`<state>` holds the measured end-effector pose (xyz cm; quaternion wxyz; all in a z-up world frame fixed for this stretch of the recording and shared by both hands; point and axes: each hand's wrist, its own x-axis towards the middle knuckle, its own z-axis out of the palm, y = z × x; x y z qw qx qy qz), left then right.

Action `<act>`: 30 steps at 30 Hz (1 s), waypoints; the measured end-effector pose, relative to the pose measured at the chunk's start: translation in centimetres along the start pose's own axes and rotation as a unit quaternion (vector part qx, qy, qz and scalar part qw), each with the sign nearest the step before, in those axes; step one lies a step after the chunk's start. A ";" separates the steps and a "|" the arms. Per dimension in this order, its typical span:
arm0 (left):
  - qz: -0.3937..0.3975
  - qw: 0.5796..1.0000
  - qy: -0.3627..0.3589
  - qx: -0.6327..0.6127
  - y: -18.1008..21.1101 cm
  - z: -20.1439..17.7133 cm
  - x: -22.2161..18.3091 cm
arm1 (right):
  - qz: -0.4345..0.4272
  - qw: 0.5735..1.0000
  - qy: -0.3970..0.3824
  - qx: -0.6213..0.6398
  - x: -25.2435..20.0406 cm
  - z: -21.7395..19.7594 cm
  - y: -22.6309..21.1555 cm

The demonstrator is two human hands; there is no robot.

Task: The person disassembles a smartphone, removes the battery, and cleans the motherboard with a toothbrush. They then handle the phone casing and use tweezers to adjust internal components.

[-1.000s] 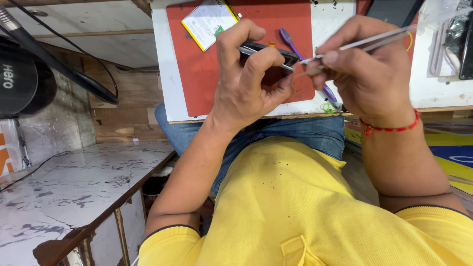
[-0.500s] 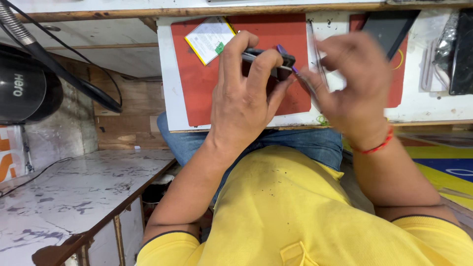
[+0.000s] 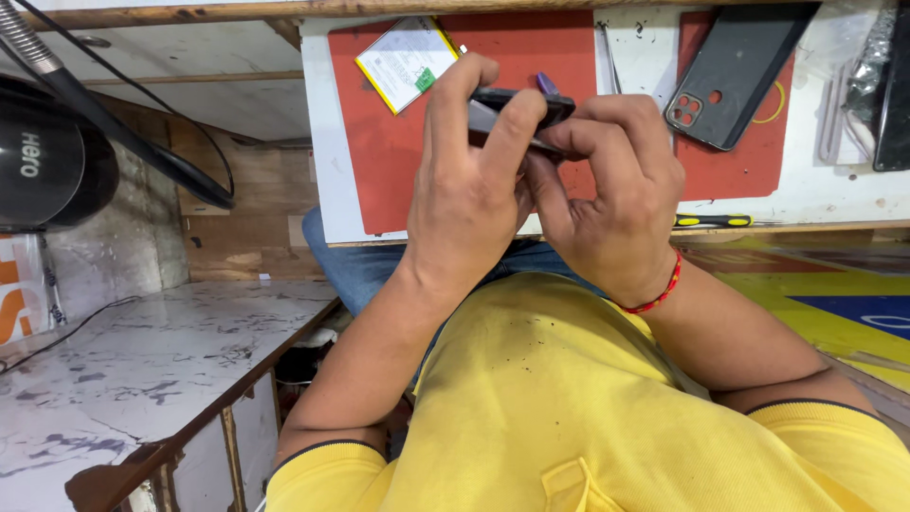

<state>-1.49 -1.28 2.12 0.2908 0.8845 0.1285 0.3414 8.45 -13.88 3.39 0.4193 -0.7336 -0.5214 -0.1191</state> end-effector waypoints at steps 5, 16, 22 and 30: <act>-0.021 0.999 -0.016 -0.027 -0.2 -0.5 -0.9 | -0.002 0.999 -0.040 0.001 1.0 -0.8 -1.3; 0.016 0.999 -0.020 -0.036 -1.4 -0.9 -1.7 | -0.020 0.994 -0.102 0.046 0.9 -1.4 -1.1; 0.021 0.999 -0.011 -0.038 -1.0 -0.9 -1.4 | -0.004 0.987 -0.128 0.095 1.1 -1.7 -0.1; 0.052 0.954 -0.110 -0.272 -2.9 -6.3 0.3 | -0.048 0.987 -0.149 0.037 3.8 -2.8 -1.7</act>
